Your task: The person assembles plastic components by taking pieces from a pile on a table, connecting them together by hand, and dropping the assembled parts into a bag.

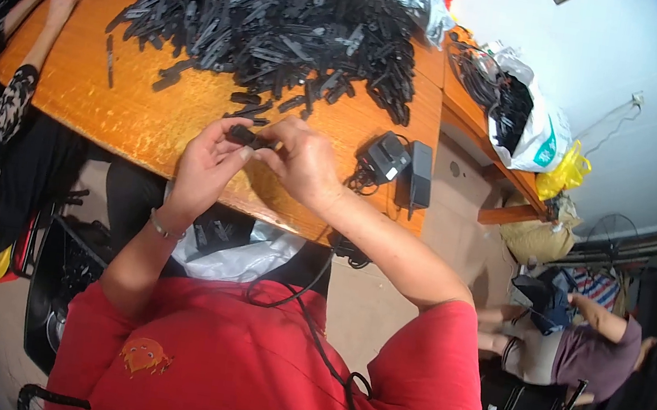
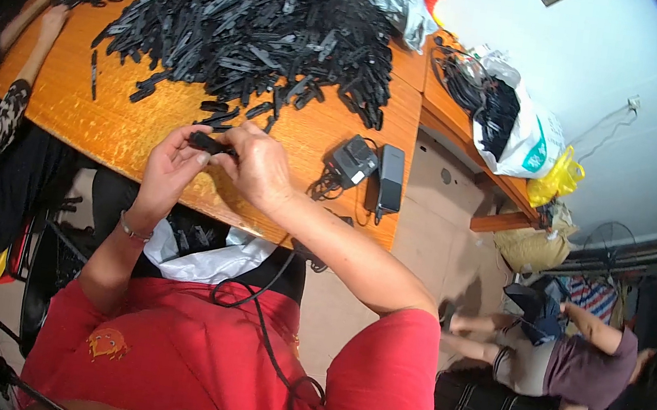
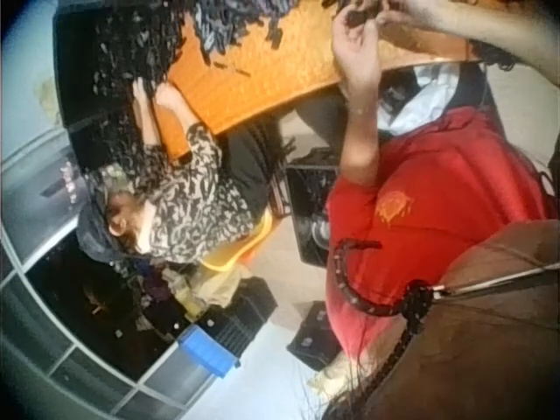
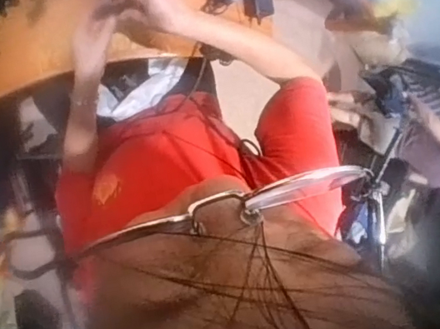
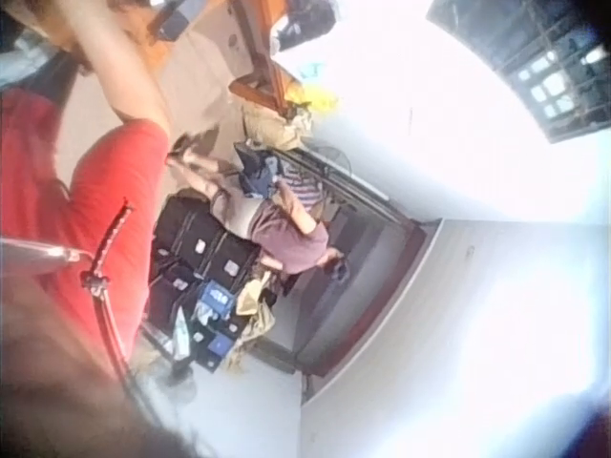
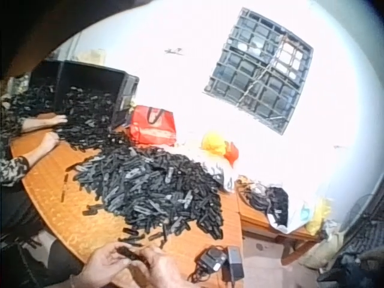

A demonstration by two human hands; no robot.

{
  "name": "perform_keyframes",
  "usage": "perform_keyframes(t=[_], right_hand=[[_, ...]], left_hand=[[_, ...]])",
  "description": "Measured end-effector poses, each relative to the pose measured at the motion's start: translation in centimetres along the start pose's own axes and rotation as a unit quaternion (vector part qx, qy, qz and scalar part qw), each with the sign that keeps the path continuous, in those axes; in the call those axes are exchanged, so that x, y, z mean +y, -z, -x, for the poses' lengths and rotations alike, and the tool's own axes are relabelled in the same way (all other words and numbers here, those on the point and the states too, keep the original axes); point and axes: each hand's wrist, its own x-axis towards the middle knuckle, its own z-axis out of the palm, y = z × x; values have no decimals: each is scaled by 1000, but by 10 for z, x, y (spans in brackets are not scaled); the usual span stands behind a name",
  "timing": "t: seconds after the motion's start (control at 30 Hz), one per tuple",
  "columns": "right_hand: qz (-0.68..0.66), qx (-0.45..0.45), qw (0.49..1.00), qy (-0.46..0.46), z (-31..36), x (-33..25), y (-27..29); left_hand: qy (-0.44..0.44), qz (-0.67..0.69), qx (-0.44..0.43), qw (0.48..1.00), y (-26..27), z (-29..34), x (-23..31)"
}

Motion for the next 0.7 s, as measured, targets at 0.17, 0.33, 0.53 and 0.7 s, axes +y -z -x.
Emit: perform_keyframes(t=[0.17,0.33,0.53,0.7], right_hand=[[-6,3,1000,14,2,2,-2],[3,-37,999,38,4,13,-9],[18,-34,997,62,3,9,-8],[32,-143,988,52,5,12,-1]], left_hand=[[-17,-54,10,998,-14,2,-4],[-27,-58,-4,998,-9,-2,-3],[-30,-55,-11,998,0,1,-4],[-17,-67,-46,997,-4,18,-1]])
